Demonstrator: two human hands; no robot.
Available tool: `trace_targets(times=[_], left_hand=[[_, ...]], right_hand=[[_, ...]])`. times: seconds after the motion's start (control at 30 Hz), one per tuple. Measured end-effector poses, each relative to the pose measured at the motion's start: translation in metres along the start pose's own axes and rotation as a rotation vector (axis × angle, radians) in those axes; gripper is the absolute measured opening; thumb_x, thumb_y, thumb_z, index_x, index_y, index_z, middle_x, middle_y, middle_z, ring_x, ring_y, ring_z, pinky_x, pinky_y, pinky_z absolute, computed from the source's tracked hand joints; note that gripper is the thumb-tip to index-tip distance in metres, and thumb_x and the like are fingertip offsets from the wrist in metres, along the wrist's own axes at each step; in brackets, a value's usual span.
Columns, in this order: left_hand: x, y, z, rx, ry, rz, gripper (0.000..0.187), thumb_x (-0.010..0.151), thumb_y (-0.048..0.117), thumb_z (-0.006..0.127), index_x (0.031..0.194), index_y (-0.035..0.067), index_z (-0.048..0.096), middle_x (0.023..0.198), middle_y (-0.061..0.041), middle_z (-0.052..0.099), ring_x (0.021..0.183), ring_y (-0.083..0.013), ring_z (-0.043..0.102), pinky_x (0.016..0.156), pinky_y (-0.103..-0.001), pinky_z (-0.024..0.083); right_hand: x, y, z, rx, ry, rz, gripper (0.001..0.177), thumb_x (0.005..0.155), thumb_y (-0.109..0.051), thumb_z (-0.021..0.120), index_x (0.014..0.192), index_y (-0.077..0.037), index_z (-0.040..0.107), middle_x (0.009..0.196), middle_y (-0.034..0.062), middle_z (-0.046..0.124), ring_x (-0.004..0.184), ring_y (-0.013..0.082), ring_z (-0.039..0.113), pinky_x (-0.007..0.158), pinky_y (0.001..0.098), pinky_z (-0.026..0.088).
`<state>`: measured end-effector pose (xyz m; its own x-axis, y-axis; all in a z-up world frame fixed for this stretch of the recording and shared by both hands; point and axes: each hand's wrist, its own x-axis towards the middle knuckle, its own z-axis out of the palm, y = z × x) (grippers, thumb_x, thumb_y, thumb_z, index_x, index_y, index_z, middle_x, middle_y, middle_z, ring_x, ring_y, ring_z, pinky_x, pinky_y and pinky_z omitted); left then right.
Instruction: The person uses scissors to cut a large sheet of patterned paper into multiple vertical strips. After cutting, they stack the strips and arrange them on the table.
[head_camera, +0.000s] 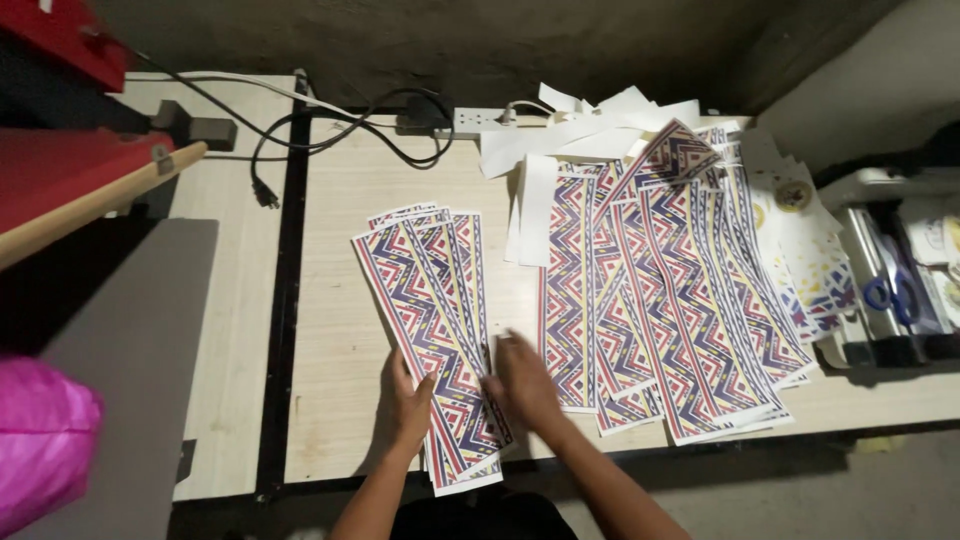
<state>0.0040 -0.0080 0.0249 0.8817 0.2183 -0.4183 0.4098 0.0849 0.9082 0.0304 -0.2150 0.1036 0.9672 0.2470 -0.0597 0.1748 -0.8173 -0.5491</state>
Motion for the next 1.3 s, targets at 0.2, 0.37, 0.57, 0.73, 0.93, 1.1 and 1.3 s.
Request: trace_targets(times=[0.2,0.37,0.57,0.73,0.93,1.1,1.3], left_hand=[[0.003,-0.009,0.0,-0.037,0.028,0.184,0.091,0.093,0.004,0.065,0.163,0.017,0.007,0.168,-0.018,0.019,0.15,-0.0286,0.029,0.119,-0.042,0.027],[-0.036,0.089,-0.002,0.129,-0.053,-0.069,0.073,0.096,0.017,0.062,0.158,0.025,0.024,0.162,-0.012,0.034,0.144,-0.025,0.042,0.114,-0.041,0.042],[-0.041,0.102,-0.003,0.333,-0.118,-0.228,0.045,0.101,0.023,0.056,0.145,0.022,0.057,0.144,-0.01,0.065,0.12,-0.021,0.069,0.101,-0.034,0.054],[-0.022,0.055,-0.004,0.052,-0.122,-0.098,0.044,0.098,0.014,0.058,0.142,0.015,0.058,0.143,-0.012,0.063,0.121,-0.0172,0.065,0.099,-0.032,0.054],[-0.032,0.082,0.002,0.336,-0.056,-0.257,0.043,0.102,0.015,0.056,0.145,0.019,0.057,0.141,-0.011,0.065,0.118,-0.0179,0.067,0.1,-0.032,0.053],[-0.035,0.089,0.001,0.139,-0.086,-0.246,0.043,0.1,0.019,0.055,0.143,0.019,0.058,0.139,-0.009,0.067,0.11,-0.0164,0.072,0.092,-0.031,0.058],[-0.039,0.093,0.0,0.301,-0.092,-0.261,0.041,0.101,0.024,0.058,0.142,0.021,0.061,0.138,-0.009,0.069,0.106,-0.0149,0.071,0.09,-0.029,0.056]], right_hand=[[-0.03,0.082,-0.069,0.029,0.187,0.358,0.043,0.085,-0.015,0.073,0.123,-0.002,0.057,0.108,0.0139,0.063,0.093,0.0275,0.066,0.08,0.0413,0.059],[-0.067,0.162,-0.108,-0.236,0.389,0.384,0.062,0.079,-0.021,0.083,0.128,0.003,0.053,0.115,0.0203,0.062,0.1,0.0349,0.064,0.087,0.0464,0.055],[-0.087,0.221,-0.129,-0.359,0.426,0.573,0.072,0.079,-0.038,0.082,0.132,0.002,0.055,0.128,0.0256,0.058,0.115,0.0417,0.058,0.095,0.0502,0.051],[-0.095,0.241,-0.124,-0.35,0.405,0.564,0.07,0.086,-0.044,0.078,0.135,0.0,0.055,0.131,0.0238,0.059,0.121,0.0414,0.057,0.099,0.0499,0.051],[-0.099,0.252,-0.119,-0.404,0.406,0.587,0.04,0.097,-0.031,0.068,0.127,-0.006,0.061,0.119,0.0155,0.068,0.109,0.0369,0.064,0.089,0.0493,0.054],[-0.092,0.236,-0.136,-0.494,0.209,0.64,0.019,0.104,-0.032,0.062,0.108,-0.015,0.068,0.112,0.0082,0.074,0.098,0.0316,0.072,0.085,0.0448,0.057],[-0.05,0.244,-0.124,-0.599,0.427,0.361,0.05,0.082,-0.047,0.07,0.113,-0.008,0.064,0.112,0.0201,0.069,0.099,0.0399,0.069,0.074,0.0496,0.056]])
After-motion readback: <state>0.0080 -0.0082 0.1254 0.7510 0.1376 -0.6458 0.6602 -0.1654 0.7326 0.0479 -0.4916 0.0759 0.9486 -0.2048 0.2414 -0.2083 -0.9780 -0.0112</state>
